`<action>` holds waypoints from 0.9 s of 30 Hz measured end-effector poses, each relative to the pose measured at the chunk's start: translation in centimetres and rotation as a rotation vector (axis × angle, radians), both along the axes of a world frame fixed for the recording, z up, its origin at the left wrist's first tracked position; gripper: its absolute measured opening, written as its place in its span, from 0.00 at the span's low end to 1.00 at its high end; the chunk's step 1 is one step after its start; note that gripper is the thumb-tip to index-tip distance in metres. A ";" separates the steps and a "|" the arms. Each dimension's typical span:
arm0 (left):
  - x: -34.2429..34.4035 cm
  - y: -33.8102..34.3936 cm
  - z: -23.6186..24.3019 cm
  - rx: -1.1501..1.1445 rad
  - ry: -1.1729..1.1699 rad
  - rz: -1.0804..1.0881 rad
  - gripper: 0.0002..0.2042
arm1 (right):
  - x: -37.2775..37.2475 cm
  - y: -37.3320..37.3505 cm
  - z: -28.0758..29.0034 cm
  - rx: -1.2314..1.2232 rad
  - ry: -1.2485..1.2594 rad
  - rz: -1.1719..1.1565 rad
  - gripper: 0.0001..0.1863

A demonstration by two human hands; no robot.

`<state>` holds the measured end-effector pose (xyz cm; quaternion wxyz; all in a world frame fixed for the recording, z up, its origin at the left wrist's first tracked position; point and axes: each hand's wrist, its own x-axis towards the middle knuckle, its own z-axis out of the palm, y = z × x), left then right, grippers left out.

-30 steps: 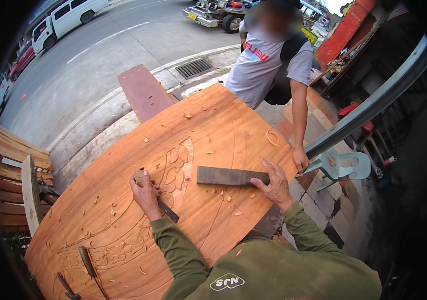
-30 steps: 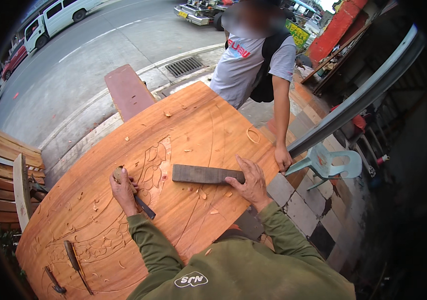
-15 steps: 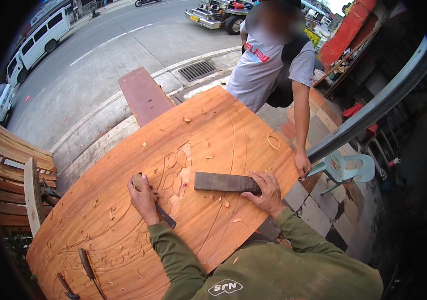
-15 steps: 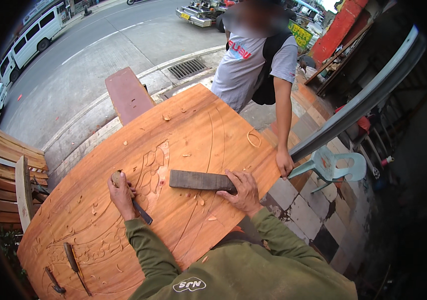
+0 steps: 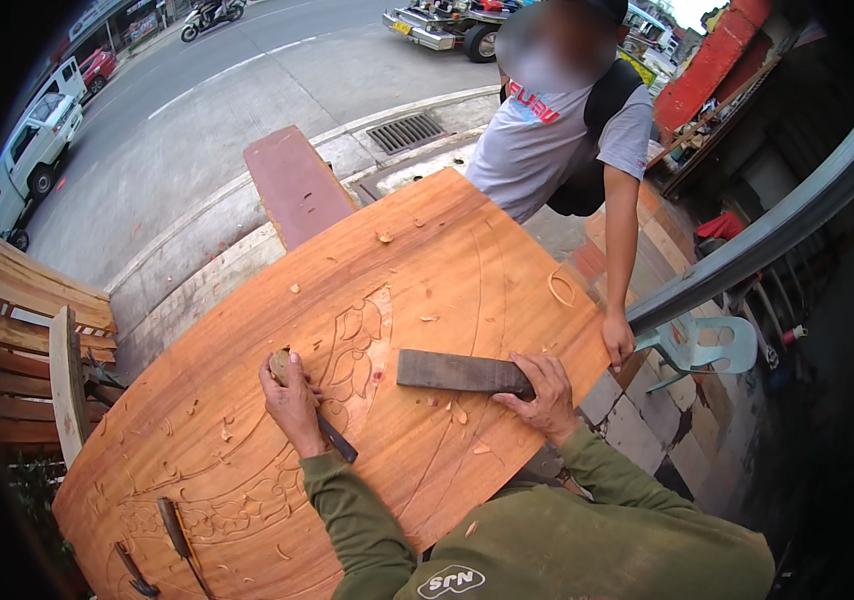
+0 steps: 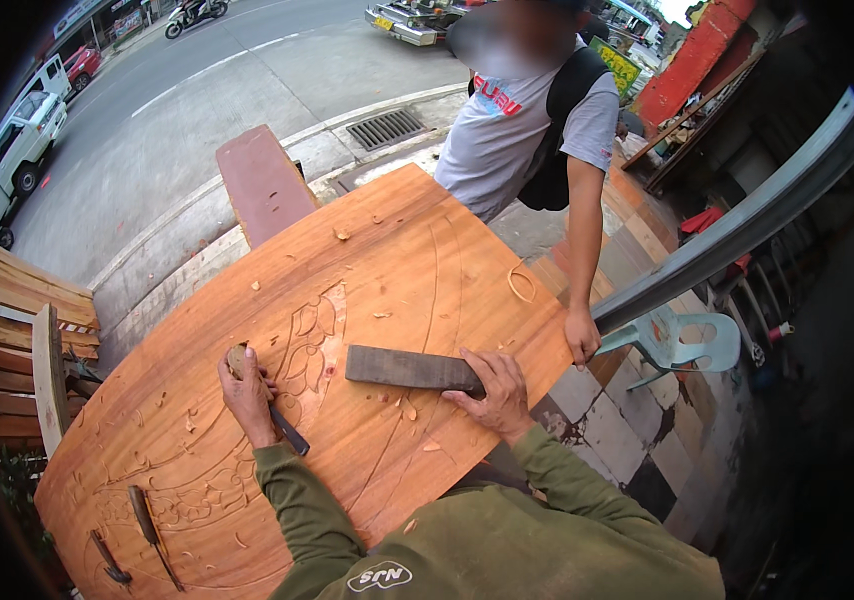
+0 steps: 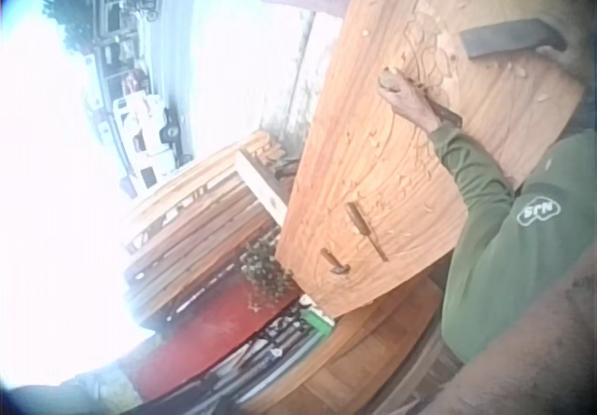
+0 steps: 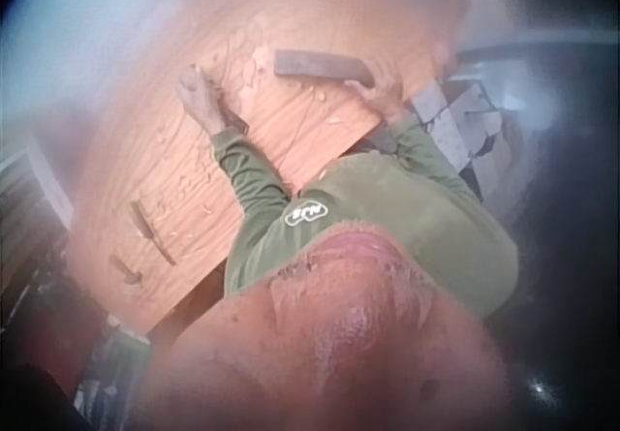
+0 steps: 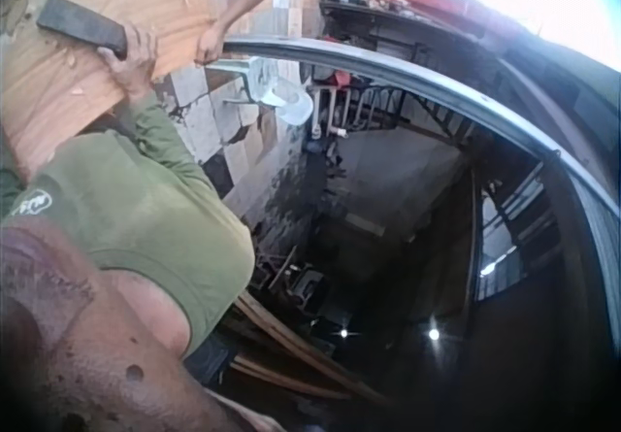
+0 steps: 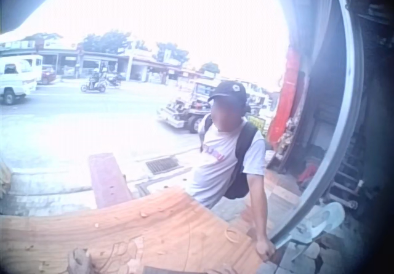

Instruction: The person carves a pattern into a wooden board using a chisel and a mallet. They strike the chisel with the mallet to cut along the lines and remove wood shavings by hand and with the tool.

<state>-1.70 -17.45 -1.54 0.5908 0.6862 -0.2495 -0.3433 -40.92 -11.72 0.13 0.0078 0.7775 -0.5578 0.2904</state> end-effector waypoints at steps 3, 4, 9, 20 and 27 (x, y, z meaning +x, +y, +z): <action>0.0 -0.1 -0.1 0.000 -0.010 0.007 0.25 | 0.0 0.0 0.0 0.003 -0.003 0.008 0.40; 0.0 -0.1 -0.2 -0.002 -0.018 0.007 0.25 | 0.1 -0.1 0.1 0.004 -0.003 0.010 0.40; -0.1 -0.1 -0.1 0.004 -0.023 0.012 0.25 | 0.0 -0.3 -0.2 -0.006 -0.002 0.014 0.39; 0.0 -0.1 -0.3 -0.028 -0.028 -0.001 0.24 | 0.0 -0.3 0.0 -0.007 -0.010 0.024 0.39; 0.0 -0.1 0.1 -0.009 -0.027 0.014 0.24 | 0.1 -0.1 -0.1 0.028 -0.032 0.012 0.40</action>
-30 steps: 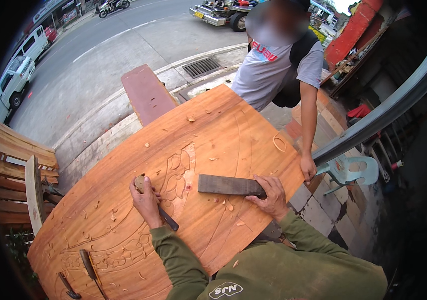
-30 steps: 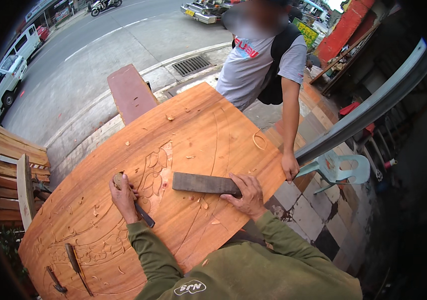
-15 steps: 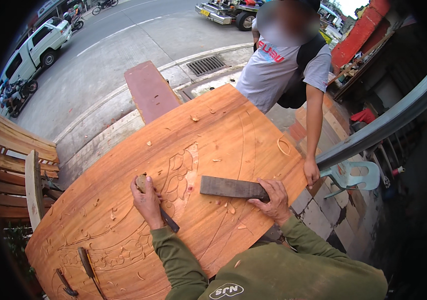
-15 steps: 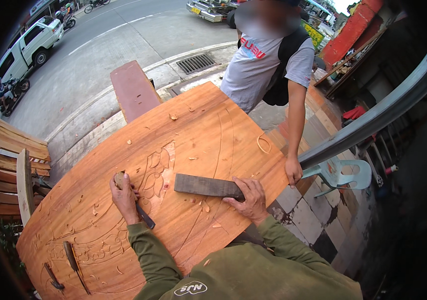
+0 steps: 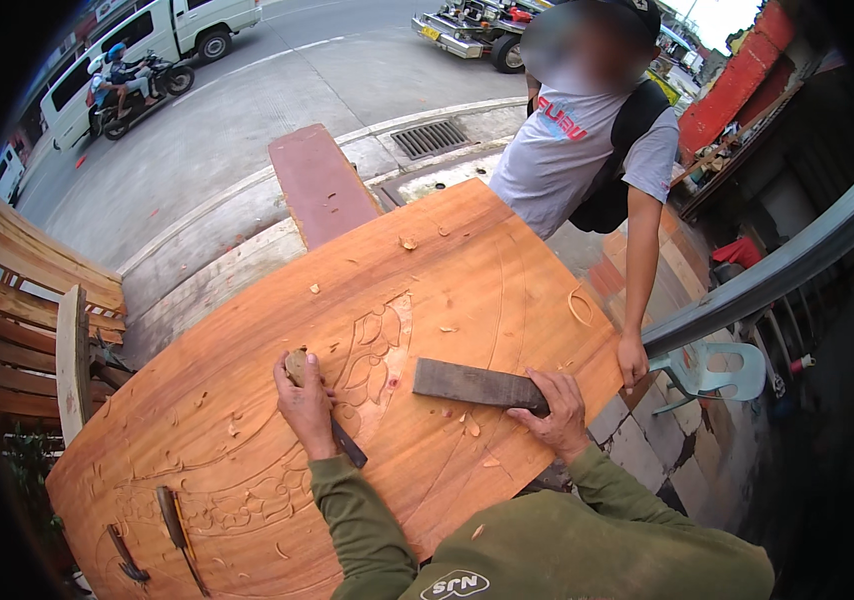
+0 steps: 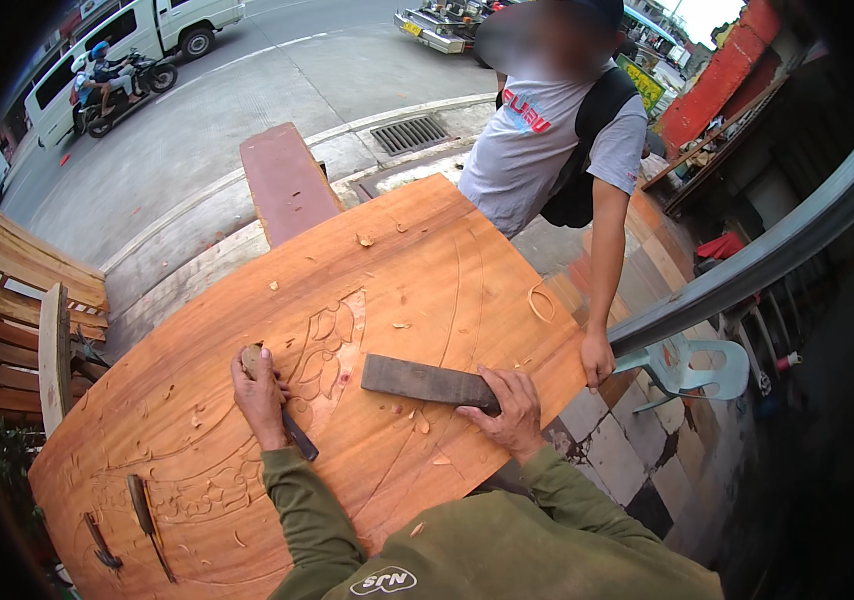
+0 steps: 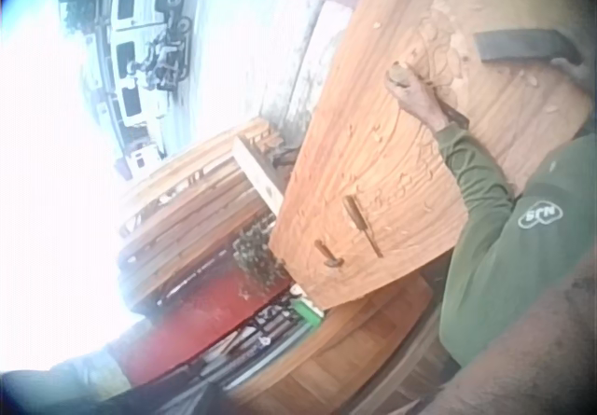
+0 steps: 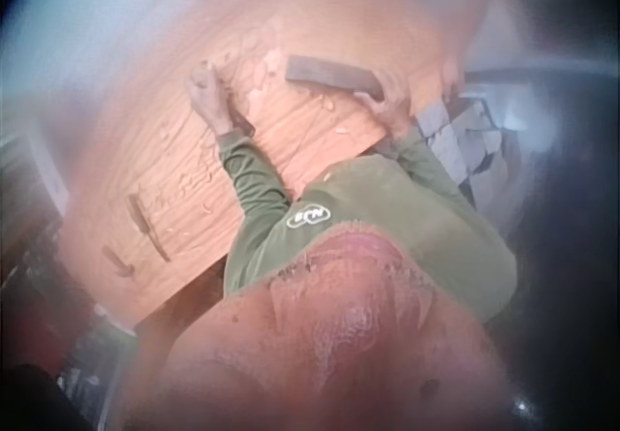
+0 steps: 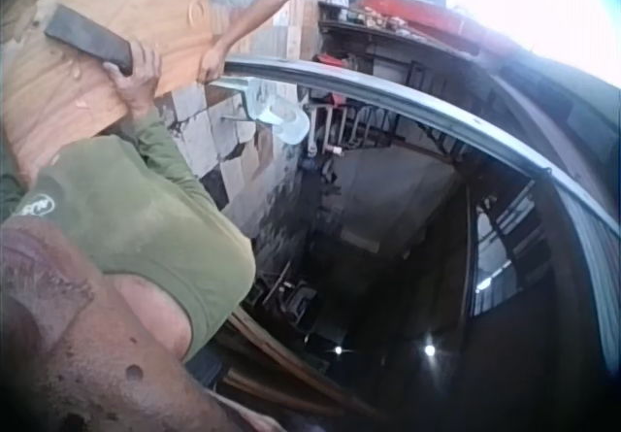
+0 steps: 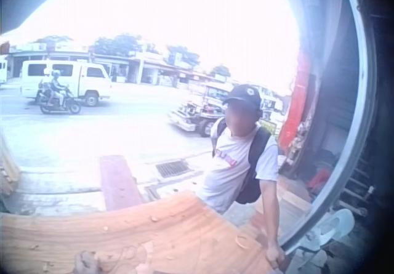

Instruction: The person carves a pattern into a wooden board using a chisel and a mallet. They strike the chisel with the mallet to cut along the lines and remove wood shavings by hand and with the tool.

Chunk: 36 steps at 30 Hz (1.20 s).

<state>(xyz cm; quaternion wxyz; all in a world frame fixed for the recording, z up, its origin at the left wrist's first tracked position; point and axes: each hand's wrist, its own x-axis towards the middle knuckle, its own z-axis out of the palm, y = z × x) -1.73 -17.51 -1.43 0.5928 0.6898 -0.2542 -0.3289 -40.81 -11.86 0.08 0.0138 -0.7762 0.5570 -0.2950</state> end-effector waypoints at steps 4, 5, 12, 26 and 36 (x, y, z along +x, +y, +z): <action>0.2 -0.2 -0.5 0.012 -0.029 -0.007 0.25 | 0.0 -0.2 0.2 -0.010 0.003 0.010 0.40; 0.2 -0.2 -0.5 0.021 -0.040 -0.008 0.26 | 0.0 -0.1 0.1 -0.004 0.006 0.004 0.40; 0.2 -0.2 -0.3 0.008 -0.074 0.019 0.27 | 0.0 -0.1 0.0 -0.026 0.021 0.011 0.41; 0.5 1.4 -1.5 -0.128 0.221 -0.086 0.15 | -0.5 -1.6 1.9 0.299 0.156 0.077 0.40; -8.5 0.6 3.8 -0.007 -0.492 -0.398 0.23 | -2.6 0.5 1.9 0.886 -1.147 -0.147 0.36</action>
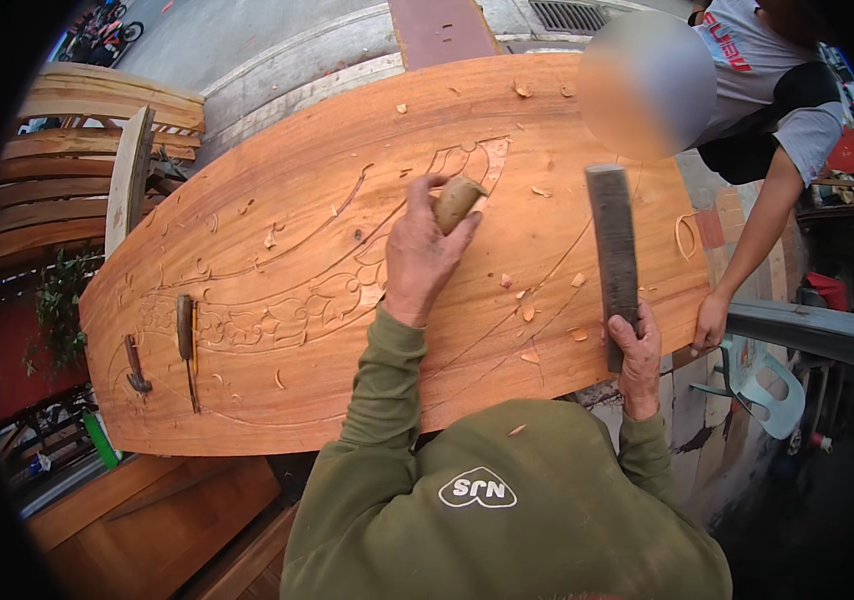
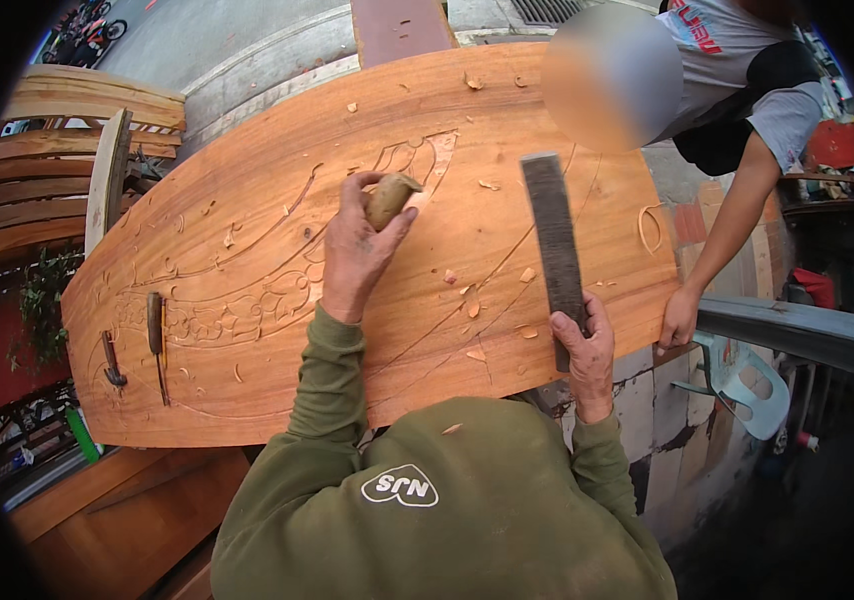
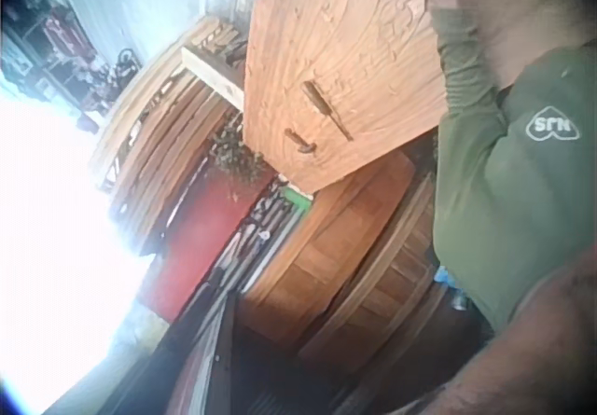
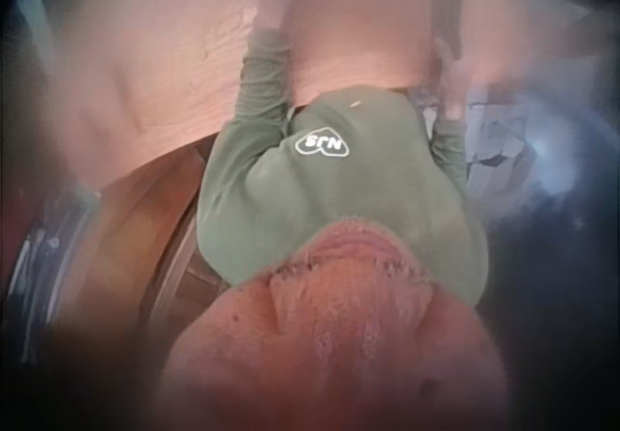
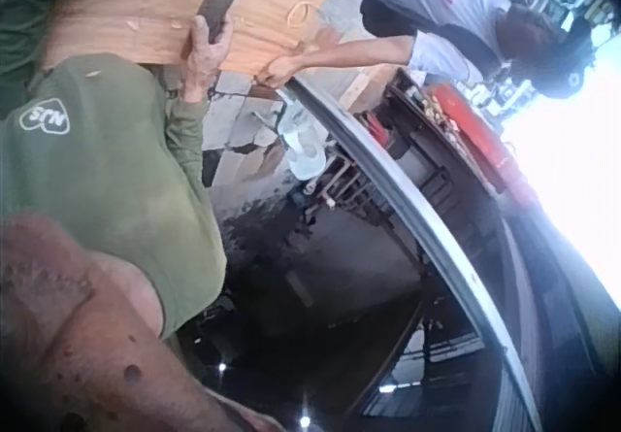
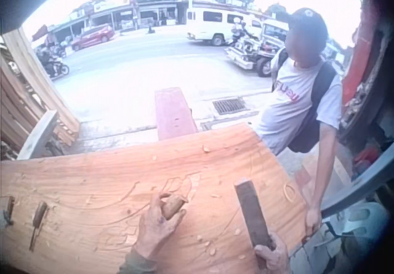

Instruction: The person carves a pattern into a wooden board using a chisel and a mallet. They strike the chisel with the mallet to cut along the lines and remove wood shavings by hand and with the tool.

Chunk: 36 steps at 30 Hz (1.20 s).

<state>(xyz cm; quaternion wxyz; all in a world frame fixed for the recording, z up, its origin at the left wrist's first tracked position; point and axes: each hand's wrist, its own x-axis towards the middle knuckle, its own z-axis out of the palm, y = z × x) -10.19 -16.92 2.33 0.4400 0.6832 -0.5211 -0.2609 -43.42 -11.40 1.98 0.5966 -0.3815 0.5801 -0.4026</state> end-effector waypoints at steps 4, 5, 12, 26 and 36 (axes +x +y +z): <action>-5.0 1.9 -0.6 -0.248 -0.144 -0.472 0.27 | 0.2 2.1 1.7 -0.147 -0.126 -0.051 0.39; -6.0 1.9 0.2 -0.263 -0.191 -0.607 0.28 | -0.2 2.5 1.7 -0.135 -0.123 -0.051 0.39; -9.6 -1.5 -2.4 -0.224 -0.316 -0.995 0.19 | -1.7 4.0 2.2 -0.219 0.059 0.014 0.28; -7.4 -3.4 -4.1 -0.317 -0.235 -0.926 0.18 | 1.5 6.5 1.7 -0.212 0.135 -0.039 0.28; -6.7 -4.1 -3.3 -0.392 -0.071 -0.825 0.18 | 6.0 6.3 0.0 -0.335 0.121 -0.287 0.26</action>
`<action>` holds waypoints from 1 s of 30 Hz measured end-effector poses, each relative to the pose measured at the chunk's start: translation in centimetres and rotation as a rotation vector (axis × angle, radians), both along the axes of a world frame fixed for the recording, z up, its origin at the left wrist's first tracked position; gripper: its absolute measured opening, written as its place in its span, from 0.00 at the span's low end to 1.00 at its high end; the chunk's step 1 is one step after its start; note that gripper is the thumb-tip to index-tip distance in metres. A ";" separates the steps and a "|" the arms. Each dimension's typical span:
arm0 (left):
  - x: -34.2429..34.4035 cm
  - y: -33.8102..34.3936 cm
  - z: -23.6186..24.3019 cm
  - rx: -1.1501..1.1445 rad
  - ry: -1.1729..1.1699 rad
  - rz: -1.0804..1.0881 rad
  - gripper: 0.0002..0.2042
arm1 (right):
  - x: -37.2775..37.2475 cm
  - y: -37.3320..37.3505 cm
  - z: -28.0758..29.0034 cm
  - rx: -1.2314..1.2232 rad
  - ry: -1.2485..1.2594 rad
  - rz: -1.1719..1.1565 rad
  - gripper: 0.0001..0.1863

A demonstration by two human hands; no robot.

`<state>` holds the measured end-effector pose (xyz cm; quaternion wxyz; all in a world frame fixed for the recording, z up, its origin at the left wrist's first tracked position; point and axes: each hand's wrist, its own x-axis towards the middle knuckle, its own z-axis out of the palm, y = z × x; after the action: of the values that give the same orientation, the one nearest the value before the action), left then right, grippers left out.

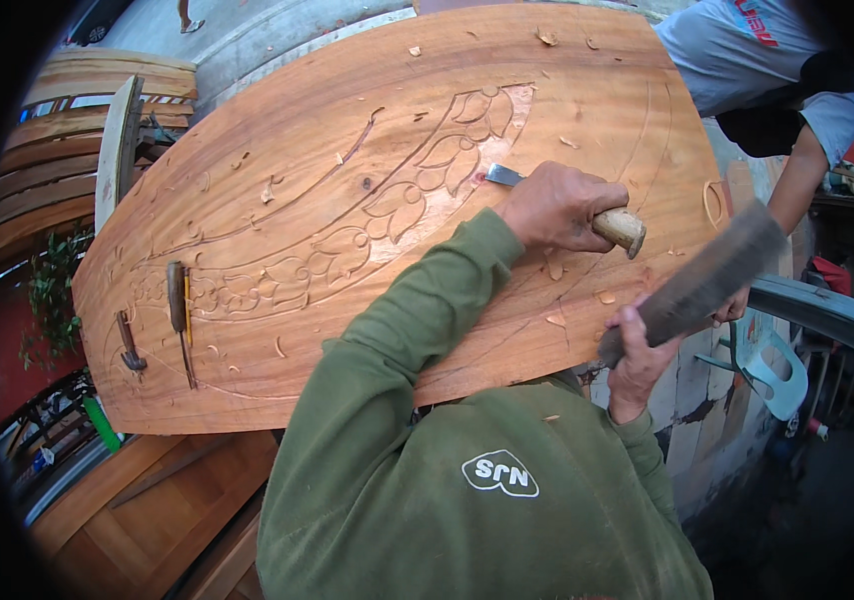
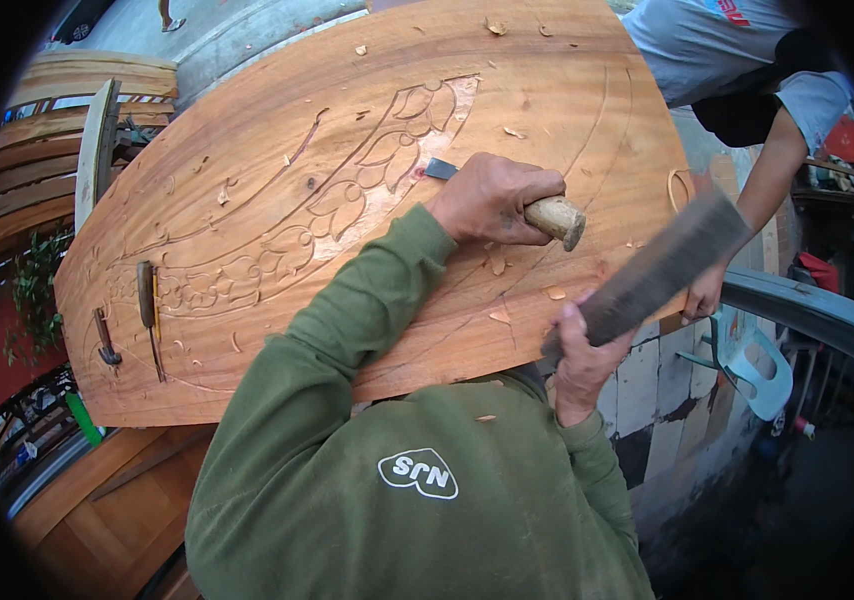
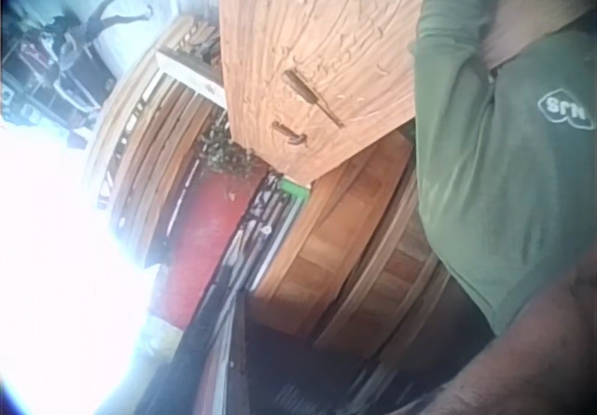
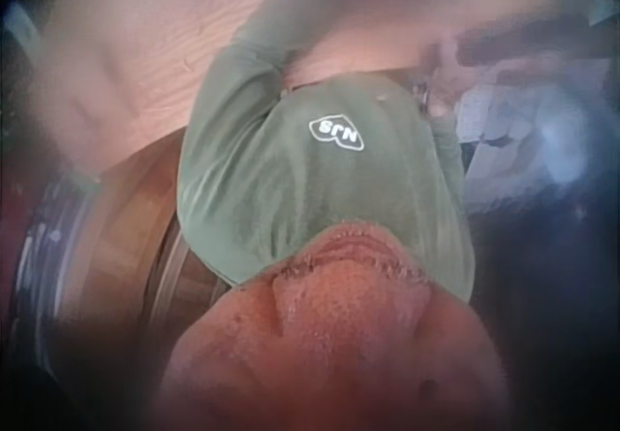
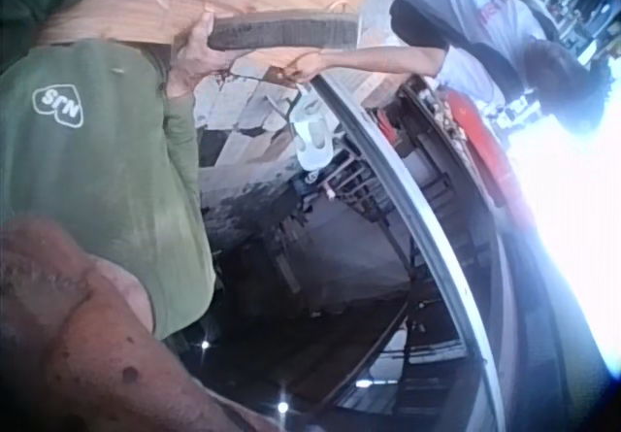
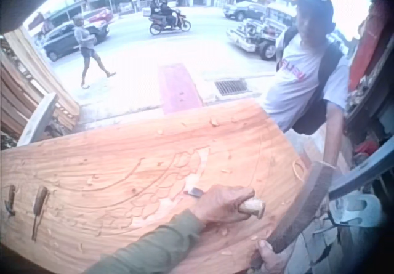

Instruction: The person carves a pattern into a wooden board using a chisel and a mallet. They strike the chisel with the mallet to cut along the lines and remove wood shavings by hand and with the tool.

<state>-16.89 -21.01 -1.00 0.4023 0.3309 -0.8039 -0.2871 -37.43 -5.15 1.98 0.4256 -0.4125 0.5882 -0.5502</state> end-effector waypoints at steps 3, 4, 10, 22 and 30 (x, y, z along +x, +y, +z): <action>0.5 0.0 0.2 0.018 0.027 0.024 0.18 | 1.4 0.0 -0.4 0.092 0.237 0.161 0.27; 0.7 0.0 0.2 0.016 0.018 0.048 0.18 | 1.3 0.0 0.0 0.090 0.236 0.162 0.27; 0.2 -0.4 -0.1 -0.037 0.020 0.038 0.18 | 0.6 0.5 -0.3 0.000 -0.226 -0.044 0.27; 0.5 -0.4 -0.2 0.023 -0.006 0.088 0.17 | 3.6 -0.9 0.8 0.174 0.178 0.149 0.33; 0.7 -0.3 0.7 0.004 -0.005 0.117 0.16 | 3.5 -0.4 -0.5 0.138 0.005 0.038 0.31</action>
<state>-16.19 -21.30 -0.26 0.4158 0.3789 -0.7835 -0.2641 -33.88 -5.58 1.44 0.4621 -0.3945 0.6179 -0.4991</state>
